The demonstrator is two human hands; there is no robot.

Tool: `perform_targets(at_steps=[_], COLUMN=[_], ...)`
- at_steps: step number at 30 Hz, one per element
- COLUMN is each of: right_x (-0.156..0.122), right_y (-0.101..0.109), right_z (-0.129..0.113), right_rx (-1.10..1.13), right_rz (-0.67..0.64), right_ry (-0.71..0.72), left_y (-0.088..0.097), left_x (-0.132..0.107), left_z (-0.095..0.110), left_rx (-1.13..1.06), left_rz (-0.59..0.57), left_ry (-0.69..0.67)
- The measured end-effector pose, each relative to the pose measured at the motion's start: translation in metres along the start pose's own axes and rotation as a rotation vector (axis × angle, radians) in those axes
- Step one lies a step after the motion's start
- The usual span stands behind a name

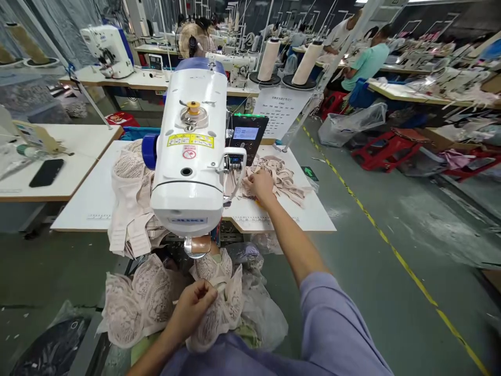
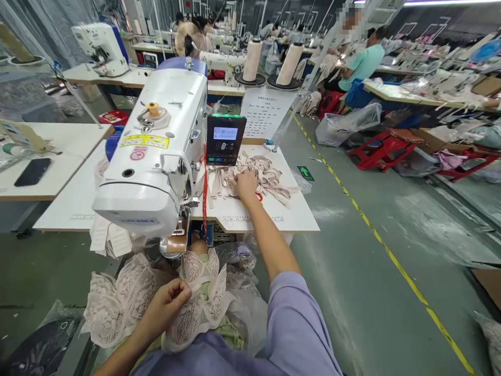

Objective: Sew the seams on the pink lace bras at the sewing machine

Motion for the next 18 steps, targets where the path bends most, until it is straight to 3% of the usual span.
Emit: perform_targets(at_steps=[4,8,10,12,13,15,16,18], right_x=[-0.028,-0.105,-0.165,-0.249,-0.298,-0.376,-0.396,-0.390], right_y=[0.022,0.054,0.055,0.044,0.045,0.060,0.068,0.072], right_z=[-0.016,-0.045,-0.078,-0.136,-0.165,-0.207,-0.220,-0.234], right_rx=[0.080,0.218,0.471,0.633,0.666,0.718,0.741,0.765], right_rz=[0.026,-0.044,-0.257,-0.697,-0.925,-1.202,-1.245,-1.158], right_ry=[0.011,0.058,0.206,0.519,0.743,1.124,1.231,1.196], left_y=[0.010,0.060,0.083,0.098,0.103,0.099,0.088,0.047], left_x=[-0.009,-0.021,-0.025,-0.027,-0.028,-0.031,-0.032,-0.036], left_z=[0.004,0.004,0.006,0.014,0.021,0.038,0.049,0.065], left_rx=[-0.064,0.016,0.078,0.129,0.152,0.183,0.193,0.208], left_rz=[0.047,0.260,0.306,0.324,0.332,0.300,0.219,-0.084], left_ry=[-0.058,-0.166,-0.205,-0.231,-0.243,-0.287,-0.323,-0.390])
Point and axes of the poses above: each hand's wrist, its own x-axis towards the middle knuckle, its own y-axis out of the back of the hand, z = x × y, the point moved 10 cm from there along x, towards the middle knuckle, and after that the axes turned 7 degrees about y, right-handed, at the moved point
